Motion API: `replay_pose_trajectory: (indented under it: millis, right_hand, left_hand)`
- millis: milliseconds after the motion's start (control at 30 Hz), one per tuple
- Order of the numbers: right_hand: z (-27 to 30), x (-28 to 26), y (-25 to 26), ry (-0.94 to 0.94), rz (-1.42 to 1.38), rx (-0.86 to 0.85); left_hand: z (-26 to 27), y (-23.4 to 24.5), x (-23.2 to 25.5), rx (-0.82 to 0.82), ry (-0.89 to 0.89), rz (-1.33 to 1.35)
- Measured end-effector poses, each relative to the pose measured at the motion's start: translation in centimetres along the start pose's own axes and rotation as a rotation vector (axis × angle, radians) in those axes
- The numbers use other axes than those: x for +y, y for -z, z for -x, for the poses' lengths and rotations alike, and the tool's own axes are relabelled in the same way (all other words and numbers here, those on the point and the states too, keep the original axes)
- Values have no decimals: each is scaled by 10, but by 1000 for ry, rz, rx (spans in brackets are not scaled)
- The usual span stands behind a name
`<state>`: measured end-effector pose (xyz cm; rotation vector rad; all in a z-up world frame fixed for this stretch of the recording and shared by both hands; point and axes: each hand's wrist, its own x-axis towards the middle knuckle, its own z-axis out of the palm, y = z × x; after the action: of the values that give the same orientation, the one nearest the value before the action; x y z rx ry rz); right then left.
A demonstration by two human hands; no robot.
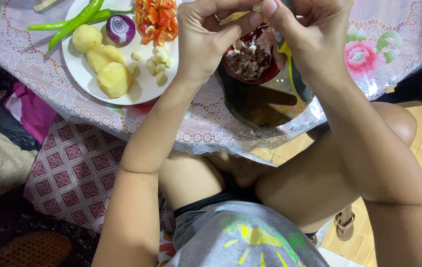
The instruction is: The person peels garlic by hand and with a knife, and then uses a knife to cut a potato into pieces on a small wooden board.
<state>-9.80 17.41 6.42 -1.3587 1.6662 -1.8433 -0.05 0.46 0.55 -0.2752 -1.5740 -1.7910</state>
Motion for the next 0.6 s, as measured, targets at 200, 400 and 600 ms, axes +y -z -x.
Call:
replay_pose_trajectory:
  millis: [200,400,600]
  right_hand:
    - [1,-1,-4,-1,208,177]
    - [2,14,2,316,456,91]
    - [1,9,0,379,580,113]
  left_hand:
    - [1,-2,2,27,-9,34]
    - [3,-4,10,65,2,-12]
    - [4,-6,8,100,-20,-68]
